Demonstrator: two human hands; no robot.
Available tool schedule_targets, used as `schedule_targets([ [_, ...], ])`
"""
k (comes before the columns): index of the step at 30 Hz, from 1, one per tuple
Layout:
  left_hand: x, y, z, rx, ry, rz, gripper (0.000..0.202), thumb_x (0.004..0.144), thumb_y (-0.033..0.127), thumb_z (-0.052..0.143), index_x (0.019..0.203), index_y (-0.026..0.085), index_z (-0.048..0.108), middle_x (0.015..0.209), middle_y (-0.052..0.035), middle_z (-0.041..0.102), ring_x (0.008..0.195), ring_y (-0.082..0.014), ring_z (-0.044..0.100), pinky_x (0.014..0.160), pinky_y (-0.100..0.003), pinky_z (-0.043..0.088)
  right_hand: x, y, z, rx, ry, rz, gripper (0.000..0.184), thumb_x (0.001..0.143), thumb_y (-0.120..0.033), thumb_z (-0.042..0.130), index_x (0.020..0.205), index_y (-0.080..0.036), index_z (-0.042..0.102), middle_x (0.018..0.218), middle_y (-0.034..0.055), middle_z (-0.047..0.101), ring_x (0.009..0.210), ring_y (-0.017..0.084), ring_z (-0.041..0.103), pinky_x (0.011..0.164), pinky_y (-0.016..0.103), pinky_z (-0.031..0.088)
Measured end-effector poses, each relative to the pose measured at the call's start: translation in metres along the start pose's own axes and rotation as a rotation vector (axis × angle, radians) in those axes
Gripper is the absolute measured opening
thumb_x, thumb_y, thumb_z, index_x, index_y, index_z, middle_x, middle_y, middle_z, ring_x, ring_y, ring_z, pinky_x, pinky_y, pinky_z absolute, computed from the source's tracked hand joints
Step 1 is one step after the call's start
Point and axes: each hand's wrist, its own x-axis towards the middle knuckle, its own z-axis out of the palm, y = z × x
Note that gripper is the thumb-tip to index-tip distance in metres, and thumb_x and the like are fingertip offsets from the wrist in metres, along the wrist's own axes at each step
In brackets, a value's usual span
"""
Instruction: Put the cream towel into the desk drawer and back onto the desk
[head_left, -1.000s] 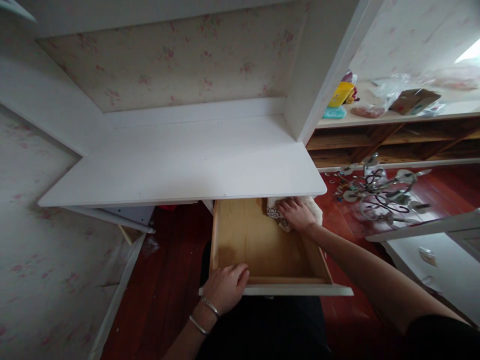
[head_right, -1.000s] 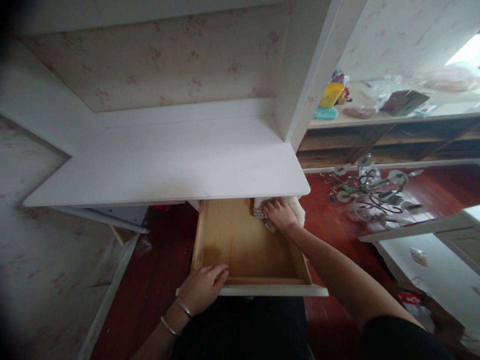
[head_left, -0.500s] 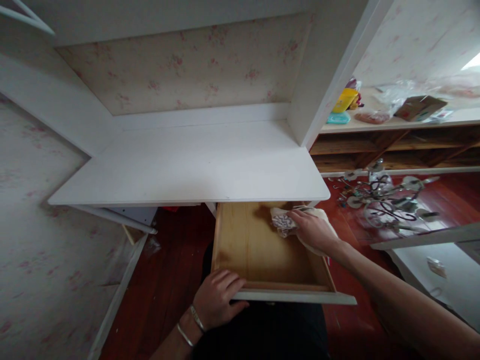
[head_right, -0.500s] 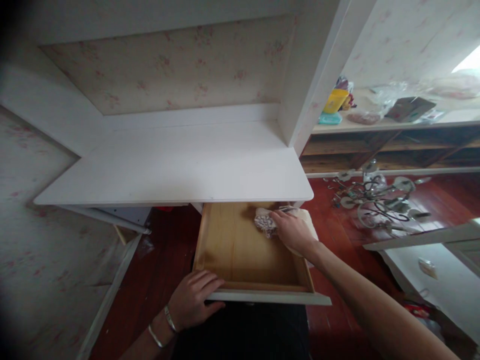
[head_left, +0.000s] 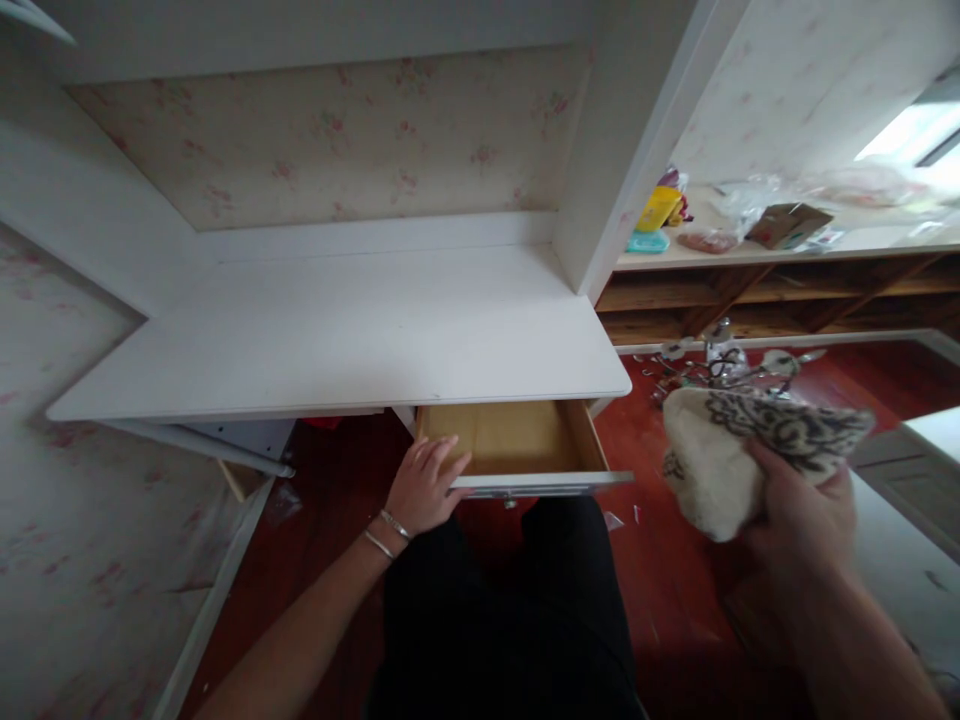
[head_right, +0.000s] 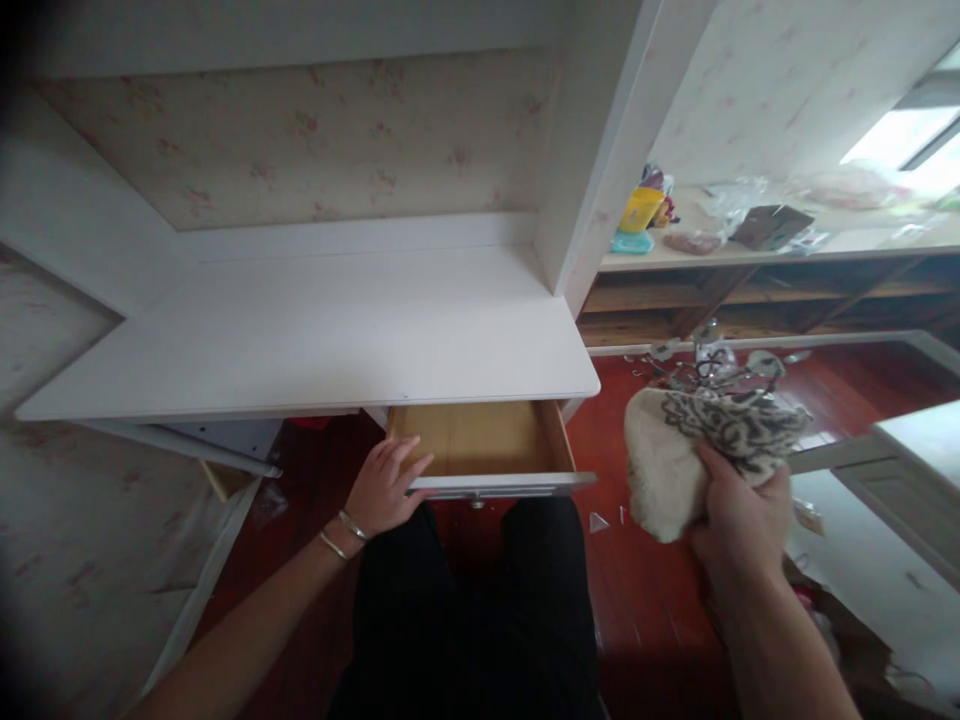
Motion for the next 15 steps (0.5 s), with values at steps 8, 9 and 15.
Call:
schedule_targets([
  [8, 0.079, -0.025, 0.003, 0.179, 0.05, -0.195, 0.056, 0.084, 0.039, 0.06, 0.136, 0.024, 0.047, 0.154, -0.0127, 0.027, 0.141, -0.0324, 0.022, 0.114, -0.057, 0.008, -0.045, 0.087, 0.02, 0.176, -0.055, 0.446, 0.05, 0.06, -0.022, 0.077, 0.107, -0.022, 0.06, 0.109, 0.0053, 0.069, 0.087, 0.024, 0.069, 0.074, 0.039, 0.059],
  [9, 0.088, -0.028, 0.003, 0.201, 0.031, -0.218, 0.056, 0.084, 0.04, 0.059, 0.136, 0.025, 0.047, 0.154, -0.012, 0.025, 0.141, -0.0323, 0.022, 0.114, -0.057, 0.008, -0.051, 0.099, 0.027, 0.206, -0.03, 0.522, 0.042, 0.061, -0.019, 0.074, 0.102, -0.02, 0.062, 0.1, 0.0045, 0.07, 0.079, 0.022, 0.069, 0.071, 0.038, 0.06],
  [15, 0.113, -0.038, 0.012, 0.261, -0.057, -0.336, 0.061, 0.085, 0.041, 0.056, 0.142, 0.025, 0.039, 0.152, -0.0096, 0.033, 0.139, -0.0326, 0.026, 0.112, -0.057, 0.015, -0.069, 0.155, 0.083, 0.314, -0.04, 0.709, 0.035, 0.058, -0.009, 0.072, 0.091, -0.017, 0.063, 0.069, -0.0022, 0.068, 0.06, 0.018, 0.067, 0.07, 0.035, 0.059],
])
